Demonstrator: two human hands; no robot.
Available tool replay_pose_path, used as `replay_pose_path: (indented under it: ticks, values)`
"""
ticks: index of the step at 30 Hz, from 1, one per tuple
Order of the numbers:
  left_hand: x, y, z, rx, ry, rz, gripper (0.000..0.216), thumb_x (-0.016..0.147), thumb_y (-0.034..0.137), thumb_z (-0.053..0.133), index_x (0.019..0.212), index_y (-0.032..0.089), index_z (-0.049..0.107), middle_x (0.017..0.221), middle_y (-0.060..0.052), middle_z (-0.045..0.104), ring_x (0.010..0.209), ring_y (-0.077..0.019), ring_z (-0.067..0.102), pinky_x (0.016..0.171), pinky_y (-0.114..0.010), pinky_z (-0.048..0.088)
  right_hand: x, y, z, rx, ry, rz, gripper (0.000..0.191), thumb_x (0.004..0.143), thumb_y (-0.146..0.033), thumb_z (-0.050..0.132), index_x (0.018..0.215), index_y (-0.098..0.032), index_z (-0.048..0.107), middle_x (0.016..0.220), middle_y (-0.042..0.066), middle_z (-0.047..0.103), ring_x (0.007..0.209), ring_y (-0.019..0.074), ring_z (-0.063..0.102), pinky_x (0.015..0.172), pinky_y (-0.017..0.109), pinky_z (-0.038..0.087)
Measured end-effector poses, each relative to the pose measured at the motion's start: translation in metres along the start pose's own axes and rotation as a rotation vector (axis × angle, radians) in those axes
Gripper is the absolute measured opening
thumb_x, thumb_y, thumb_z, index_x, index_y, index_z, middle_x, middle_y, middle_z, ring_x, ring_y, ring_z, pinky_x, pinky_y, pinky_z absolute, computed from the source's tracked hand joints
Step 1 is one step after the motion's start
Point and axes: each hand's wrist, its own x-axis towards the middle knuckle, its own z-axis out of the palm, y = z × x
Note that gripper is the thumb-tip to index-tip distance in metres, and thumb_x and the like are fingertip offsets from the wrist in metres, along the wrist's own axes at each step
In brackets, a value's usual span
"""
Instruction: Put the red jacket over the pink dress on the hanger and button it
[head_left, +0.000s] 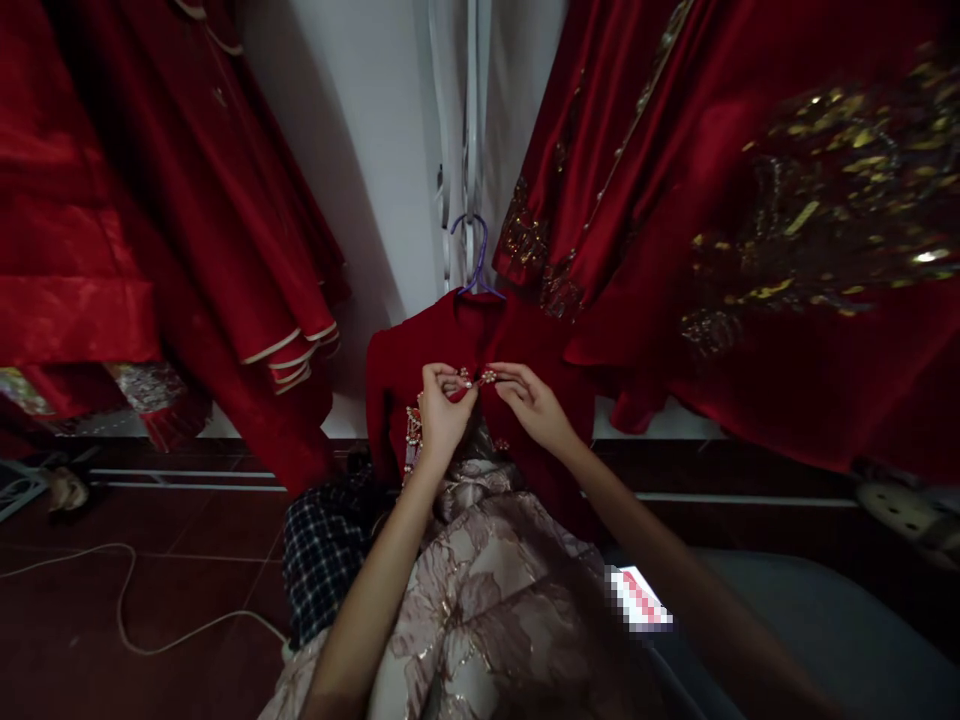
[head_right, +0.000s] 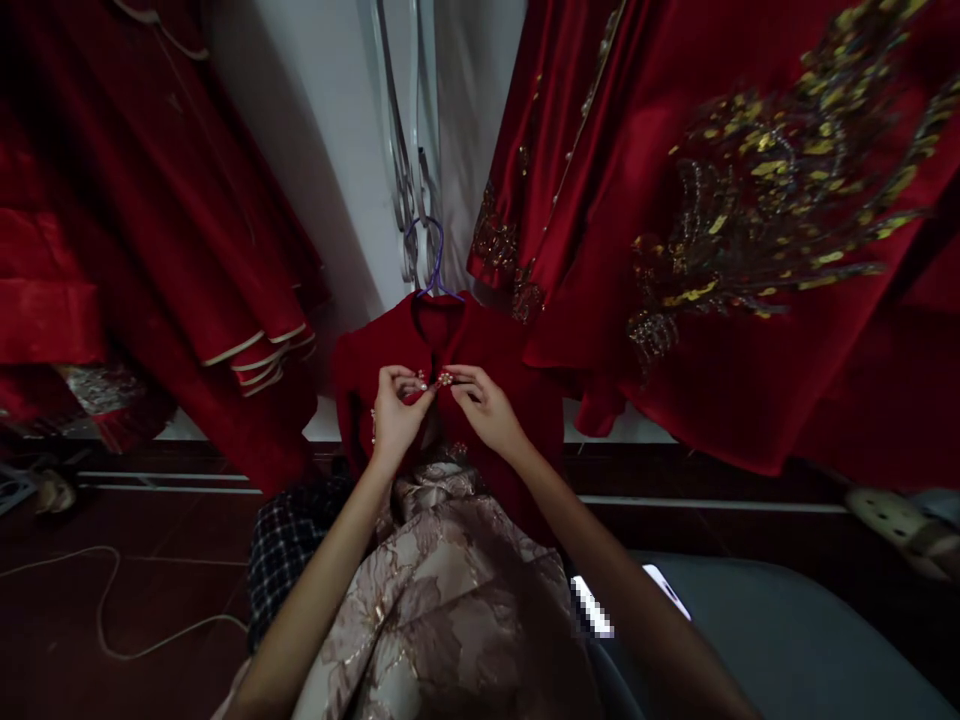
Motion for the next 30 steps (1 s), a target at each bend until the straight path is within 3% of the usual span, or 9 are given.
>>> replay_pose_path:
  ticks: [2,5,11,20,26,30]
  values:
    - [-0.008,-0.006,0.007,-0.125,0.067,-0.075,0.026,0.068,0.024,0.065,0.085,0.018,0.046,0.078,-0.001,0.057,0.075,-0.0108,0.058,0.071,-0.023,0.047,-0.003,-0.001,0.001,-0.001,0.009,0.019,0.031,0.081,-0.034,0.056,0.11,-0.023,0.057,0.114,0.006,0.06,0.097,0.0157,0.06,0.083,0.03,0.05]
    - [-0.012,-0.011,0.011,-0.195,0.056,-0.139,0.018,0.069,0.025,0.065,0.077,0.016,0.051,0.077,-0.002,0.059,0.075,-0.0112,0.059,0.072,-0.024,0.047,-0.004,-0.003,0.003,-0.008,0.039,0.047,0.034,0.076,-0.035,0.062,0.107,-0.021,0.059,0.11,0.007,0.063,0.092,0.0165,0.062,0.078,0.03,0.053]
    - [-0.009,-0.008,0.005,-0.177,0.013,-0.123,0.016,0.071,0.026,0.064,0.08,0.014,0.059,0.083,-0.005,0.064,0.079,-0.0125,0.061,0.076,-0.025,0.048,0.001,-0.012,0.004,-0.065,0.1,0.05,0.029,0.072,-0.037,0.066,0.094,-0.018,0.062,0.092,0.007,0.068,0.083,0.0165,0.065,0.07,0.027,0.054]
    - [-0.006,0.003,-0.002,0.102,-0.074,-0.011,0.013,0.078,0.026,0.056,0.086,0.017,0.061,0.085,-0.003,0.067,0.078,-0.0127,0.062,0.071,-0.024,0.048,0.004,-0.029,0.0,-0.227,0.059,0.003,0.025,0.074,-0.038,0.063,0.091,-0.019,0.062,0.088,0.005,0.069,0.081,0.0165,0.066,0.058,0.023,0.054]
    - [-0.007,0.025,-0.009,0.325,-0.142,0.114,0.014,0.075,0.018,0.056,0.088,0.019,0.06,0.09,-0.003,0.067,0.084,-0.0143,0.062,0.08,-0.028,0.048,0.004,-0.027,0.003,-0.205,0.104,-0.018,0.022,0.075,-0.036,0.063,0.087,-0.019,0.062,0.091,0.006,0.07,0.084,0.018,0.067,0.061,0.025,0.055]
    - [-0.008,0.028,-0.007,0.361,-0.135,0.112,0.015,0.074,0.025,0.06,0.087,0.019,0.06,0.09,-0.004,0.067,0.081,-0.0148,0.063,0.077,-0.027,0.048,0.004,-0.025,0.006,-0.185,0.125,-0.019,0.022,0.076,-0.035,0.061,0.09,-0.019,0.065,0.093,0.005,0.07,0.085,0.0182,0.067,0.069,0.028,0.056]
